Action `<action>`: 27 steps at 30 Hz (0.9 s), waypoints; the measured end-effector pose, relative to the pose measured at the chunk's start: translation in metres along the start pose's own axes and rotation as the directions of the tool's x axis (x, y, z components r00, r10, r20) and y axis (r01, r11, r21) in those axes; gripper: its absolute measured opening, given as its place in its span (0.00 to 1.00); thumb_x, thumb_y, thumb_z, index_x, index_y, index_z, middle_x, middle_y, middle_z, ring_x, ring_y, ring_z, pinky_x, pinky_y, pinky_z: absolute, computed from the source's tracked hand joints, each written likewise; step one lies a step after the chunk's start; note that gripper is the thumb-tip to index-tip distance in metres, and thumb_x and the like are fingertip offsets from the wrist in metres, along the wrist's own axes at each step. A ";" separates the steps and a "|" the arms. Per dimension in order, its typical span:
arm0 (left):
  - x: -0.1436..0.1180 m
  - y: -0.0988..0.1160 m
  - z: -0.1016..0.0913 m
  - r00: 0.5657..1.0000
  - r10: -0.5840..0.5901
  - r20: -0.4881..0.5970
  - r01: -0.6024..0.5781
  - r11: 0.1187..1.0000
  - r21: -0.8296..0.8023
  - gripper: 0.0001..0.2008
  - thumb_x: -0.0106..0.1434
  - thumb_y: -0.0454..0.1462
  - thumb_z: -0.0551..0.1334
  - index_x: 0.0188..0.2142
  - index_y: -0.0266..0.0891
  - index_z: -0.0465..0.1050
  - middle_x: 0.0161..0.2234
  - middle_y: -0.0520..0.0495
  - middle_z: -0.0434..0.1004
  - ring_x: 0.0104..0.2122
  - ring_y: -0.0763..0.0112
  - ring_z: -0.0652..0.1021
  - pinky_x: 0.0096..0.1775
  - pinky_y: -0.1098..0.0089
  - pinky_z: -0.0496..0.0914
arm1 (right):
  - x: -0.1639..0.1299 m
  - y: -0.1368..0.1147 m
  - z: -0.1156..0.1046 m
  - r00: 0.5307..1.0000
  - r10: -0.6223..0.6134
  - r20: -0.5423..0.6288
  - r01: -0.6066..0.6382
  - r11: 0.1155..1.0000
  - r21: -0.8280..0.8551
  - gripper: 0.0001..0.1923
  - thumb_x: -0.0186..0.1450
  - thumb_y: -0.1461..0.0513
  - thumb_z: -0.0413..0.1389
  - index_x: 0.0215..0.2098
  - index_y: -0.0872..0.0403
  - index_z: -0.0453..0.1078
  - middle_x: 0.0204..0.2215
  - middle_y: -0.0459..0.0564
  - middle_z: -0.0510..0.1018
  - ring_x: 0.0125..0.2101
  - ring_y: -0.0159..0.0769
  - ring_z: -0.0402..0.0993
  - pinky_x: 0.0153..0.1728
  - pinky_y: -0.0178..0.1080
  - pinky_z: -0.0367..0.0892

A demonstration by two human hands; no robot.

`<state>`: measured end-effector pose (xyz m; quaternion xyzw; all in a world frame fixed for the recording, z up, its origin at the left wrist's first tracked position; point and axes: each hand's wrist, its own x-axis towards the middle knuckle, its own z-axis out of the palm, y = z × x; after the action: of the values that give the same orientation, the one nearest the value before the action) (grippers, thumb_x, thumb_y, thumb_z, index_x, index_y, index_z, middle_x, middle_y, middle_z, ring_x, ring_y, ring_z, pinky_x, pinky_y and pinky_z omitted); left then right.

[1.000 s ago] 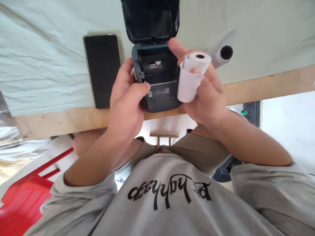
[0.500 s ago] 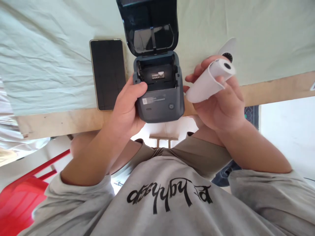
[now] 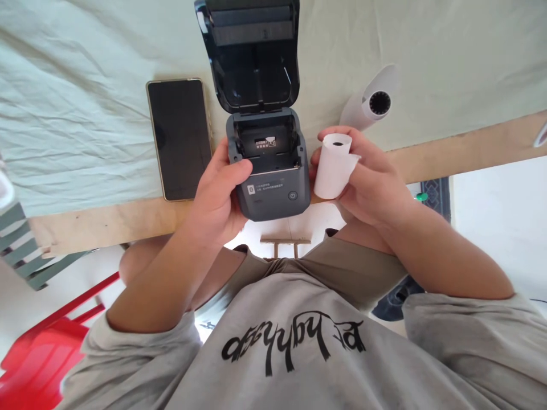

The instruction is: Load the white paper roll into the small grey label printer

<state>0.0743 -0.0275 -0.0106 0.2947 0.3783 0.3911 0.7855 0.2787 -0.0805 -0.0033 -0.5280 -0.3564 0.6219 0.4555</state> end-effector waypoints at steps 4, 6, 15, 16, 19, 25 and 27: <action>0.001 -0.001 0.000 1.000 0.011 0.013 -0.011 1.000 0.027 0.16 0.58 0.41 0.69 0.46 0.44 0.74 0.41 0.48 0.82 0.50 0.54 0.81 0.40 0.63 0.81 | -0.004 0.001 -0.001 0.995 -0.101 -0.002 0.100 0.988 -0.120 0.14 0.61 0.60 0.62 0.43 0.49 0.64 0.33 0.43 0.70 0.30 0.23 0.67 0.27 0.29 0.67; 0.000 0.000 0.000 1.000 0.013 0.021 -0.014 0.999 0.032 0.16 0.59 0.41 0.68 0.46 0.45 0.74 0.42 0.48 0.82 0.50 0.54 0.81 0.39 0.63 0.80 | -0.006 -0.001 -0.002 0.986 -0.169 -0.009 0.163 0.963 -0.215 0.12 0.63 0.60 0.60 0.44 0.49 0.66 0.35 0.44 0.72 0.31 0.24 0.67 0.29 0.31 0.68; 0.000 0.000 0.003 1.000 0.012 -0.009 -0.012 0.999 0.041 0.16 0.56 0.42 0.71 0.44 0.44 0.74 0.40 0.49 0.81 0.39 0.60 0.82 0.33 0.66 0.76 | -0.008 0.006 -0.012 0.987 -0.160 0.005 0.159 0.975 -0.156 0.20 0.66 0.53 0.57 0.55 0.41 0.61 0.42 0.46 0.71 0.41 0.32 0.75 0.33 0.37 0.76; 0.000 0.000 0.004 1.000 0.006 -0.011 -0.005 0.999 0.047 0.17 0.56 0.42 0.71 0.44 0.44 0.74 0.40 0.48 0.81 0.38 0.60 0.82 0.33 0.66 0.75 | -0.008 0.007 -0.012 0.988 -0.153 0.009 0.153 0.979 -0.138 0.19 0.66 0.53 0.57 0.54 0.42 0.61 0.42 0.46 0.71 0.40 0.32 0.75 0.32 0.36 0.76; -0.002 0.002 0.004 1.000 -0.024 -0.003 0.024 0.998 0.066 0.18 0.57 0.42 0.70 0.47 0.45 0.72 0.41 0.48 0.81 0.40 0.58 0.82 0.32 0.65 0.75 | -0.009 0.005 -0.009 0.985 -0.174 0.005 0.172 0.975 -0.138 0.18 0.63 0.53 0.61 0.47 0.47 0.62 0.40 0.45 0.71 0.39 0.29 0.73 0.35 0.36 0.75; -0.004 0.005 0.006 0.998 -0.055 0.003 0.055 0.996 0.065 0.17 0.60 0.41 0.67 0.49 0.46 0.71 0.39 0.50 0.81 0.36 0.64 0.82 0.31 0.68 0.77 | -0.007 0.000 -0.009 0.975 -0.221 -0.029 0.215 0.966 -0.142 0.30 0.53 0.49 0.69 0.34 0.51 0.52 0.29 0.40 0.65 0.25 0.22 0.60 0.23 0.31 0.59; -0.004 0.005 0.007 0.999 -0.037 -0.002 0.037 0.999 0.039 0.15 0.60 0.39 0.66 0.47 0.46 0.71 0.39 0.51 0.81 0.36 0.67 0.82 0.33 0.70 0.78 | -0.006 0.001 -0.011 0.974 -0.223 -0.045 0.214 0.966 -0.142 0.30 0.54 0.46 0.67 0.34 0.51 0.52 0.26 0.40 0.65 0.25 0.23 0.62 0.23 0.32 0.58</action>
<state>0.0765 -0.0296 -0.0020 0.3030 0.3916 0.3692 0.7864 0.2895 -0.0872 -0.0041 -0.5339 -0.4400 0.5259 0.4948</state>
